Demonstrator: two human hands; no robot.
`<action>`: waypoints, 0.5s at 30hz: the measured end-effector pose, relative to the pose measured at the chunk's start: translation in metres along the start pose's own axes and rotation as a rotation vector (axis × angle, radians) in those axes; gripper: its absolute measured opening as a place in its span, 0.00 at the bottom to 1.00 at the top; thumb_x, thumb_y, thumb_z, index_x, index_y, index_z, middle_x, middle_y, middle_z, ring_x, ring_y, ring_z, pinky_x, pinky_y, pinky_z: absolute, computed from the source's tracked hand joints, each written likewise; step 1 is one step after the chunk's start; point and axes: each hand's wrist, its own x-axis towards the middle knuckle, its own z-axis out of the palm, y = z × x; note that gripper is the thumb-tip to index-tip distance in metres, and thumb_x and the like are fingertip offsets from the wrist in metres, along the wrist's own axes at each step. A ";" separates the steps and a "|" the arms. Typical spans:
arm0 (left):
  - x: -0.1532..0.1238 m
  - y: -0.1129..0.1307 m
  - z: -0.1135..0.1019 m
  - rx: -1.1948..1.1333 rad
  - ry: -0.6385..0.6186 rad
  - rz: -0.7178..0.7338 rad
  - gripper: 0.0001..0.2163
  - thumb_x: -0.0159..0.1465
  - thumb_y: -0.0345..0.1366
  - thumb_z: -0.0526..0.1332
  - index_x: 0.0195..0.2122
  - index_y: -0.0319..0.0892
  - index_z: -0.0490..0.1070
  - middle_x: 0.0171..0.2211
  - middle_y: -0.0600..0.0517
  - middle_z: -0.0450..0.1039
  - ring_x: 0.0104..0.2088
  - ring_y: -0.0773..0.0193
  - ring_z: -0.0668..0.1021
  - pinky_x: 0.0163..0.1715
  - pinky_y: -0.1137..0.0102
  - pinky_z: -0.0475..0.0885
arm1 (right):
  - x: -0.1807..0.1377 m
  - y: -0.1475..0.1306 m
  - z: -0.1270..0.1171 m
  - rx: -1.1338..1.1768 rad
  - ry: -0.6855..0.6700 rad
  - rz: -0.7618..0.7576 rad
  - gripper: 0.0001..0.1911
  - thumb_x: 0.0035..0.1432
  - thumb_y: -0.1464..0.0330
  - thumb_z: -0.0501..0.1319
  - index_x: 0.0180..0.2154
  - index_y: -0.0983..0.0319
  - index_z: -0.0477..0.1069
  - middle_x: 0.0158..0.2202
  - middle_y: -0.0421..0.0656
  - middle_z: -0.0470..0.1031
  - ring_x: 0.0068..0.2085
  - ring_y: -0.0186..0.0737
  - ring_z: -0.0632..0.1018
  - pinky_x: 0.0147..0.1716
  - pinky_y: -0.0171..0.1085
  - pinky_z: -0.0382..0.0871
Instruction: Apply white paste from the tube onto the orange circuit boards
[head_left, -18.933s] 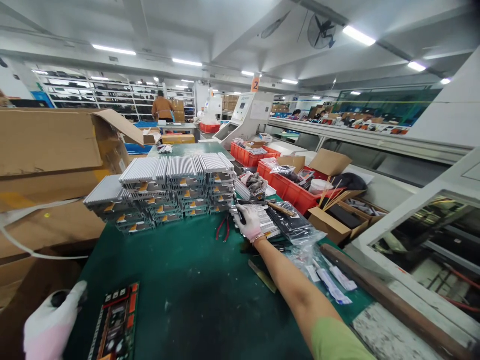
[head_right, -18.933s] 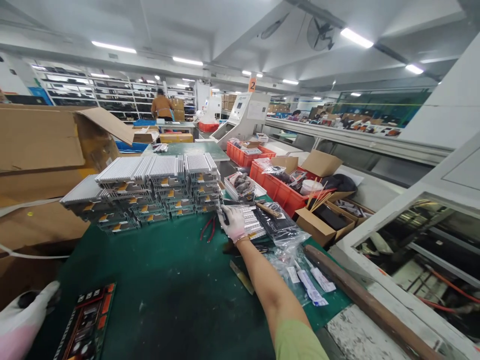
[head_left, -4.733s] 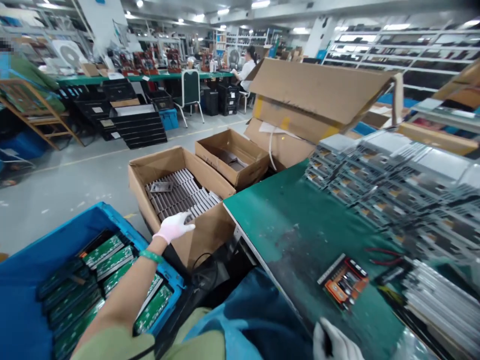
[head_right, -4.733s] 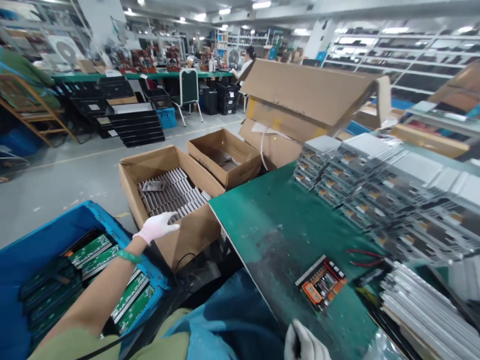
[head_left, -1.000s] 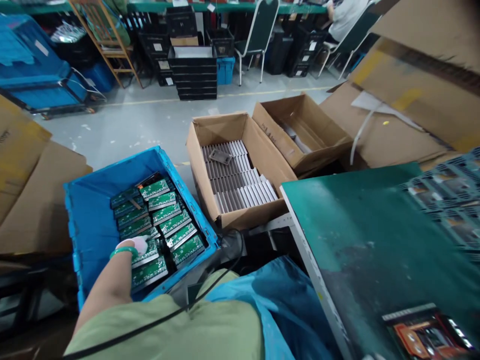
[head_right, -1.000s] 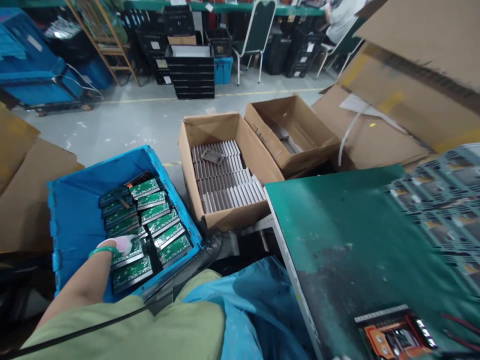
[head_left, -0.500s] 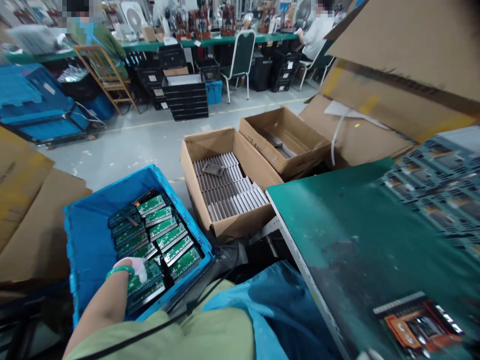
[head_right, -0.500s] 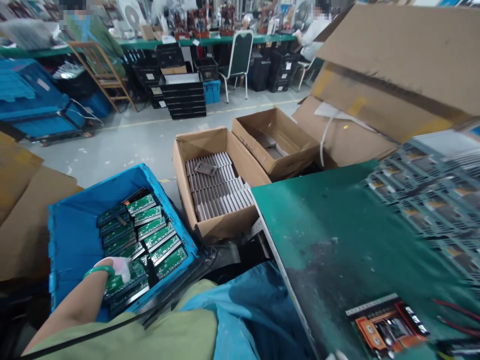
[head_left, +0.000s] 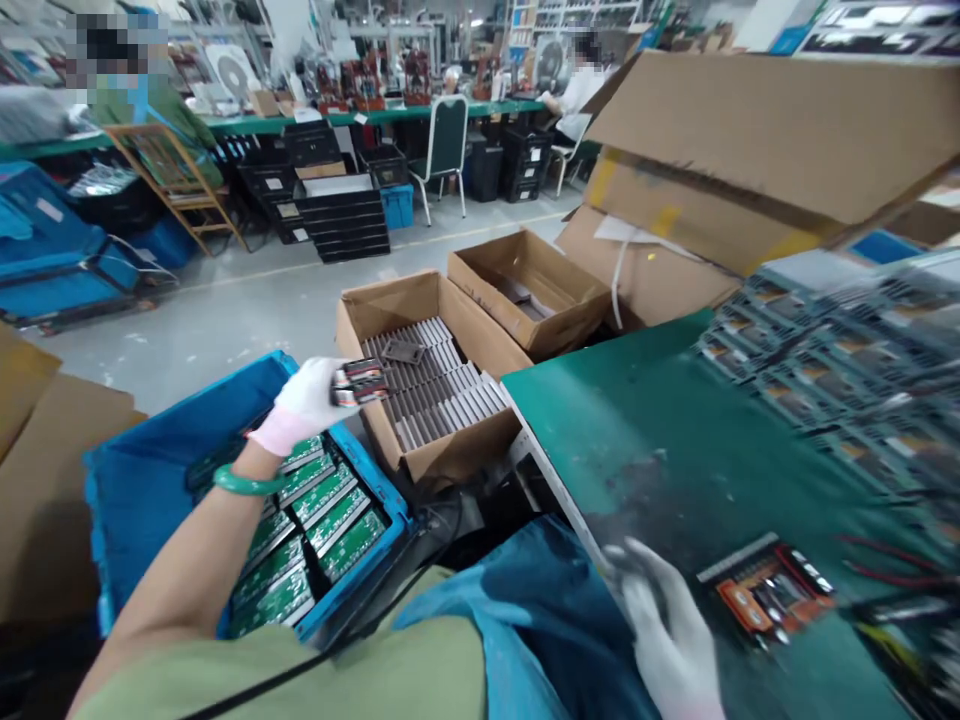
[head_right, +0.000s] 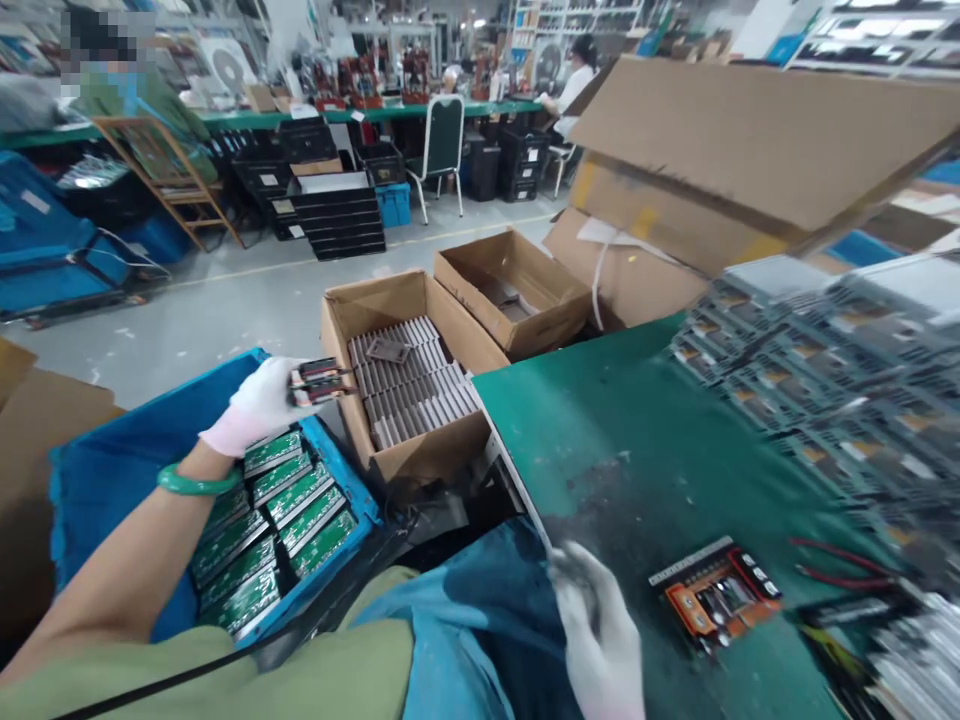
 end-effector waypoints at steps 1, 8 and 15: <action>0.012 0.032 -0.002 -0.045 0.142 0.262 0.26 0.55 0.48 0.61 0.51 0.37 0.66 0.47 0.41 0.71 0.51 0.51 0.72 0.55 0.57 0.66 | 0.007 -0.010 0.010 0.184 -0.092 -0.005 0.27 0.48 0.51 0.66 0.47 0.59 0.72 0.42 0.50 0.79 0.38 0.46 0.81 0.37 0.41 0.77; 0.022 0.241 0.012 -0.185 0.006 1.638 0.13 0.67 0.30 0.52 0.47 0.53 0.69 0.42 0.51 0.74 0.54 0.63 0.70 0.60 0.59 0.61 | 0.023 -0.072 0.042 0.564 -0.229 0.028 0.22 0.61 0.54 0.50 0.43 0.60 0.75 0.42 0.40 0.80 0.38 0.30 0.81 0.37 0.33 0.75; 0.043 0.244 0.050 -0.214 -0.055 1.099 0.09 0.66 0.39 0.56 0.44 0.58 0.72 0.55 0.56 0.68 0.61 0.48 0.61 0.59 0.43 0.50 | 0.023 -0.061 0.011 0.691 0.054 0.193 0.24 0.48 0.54 0.67 0.45 0.60 0.74 0.36 0.41 0.81 0.34 0.44 0.82 0.38 0.44 0.79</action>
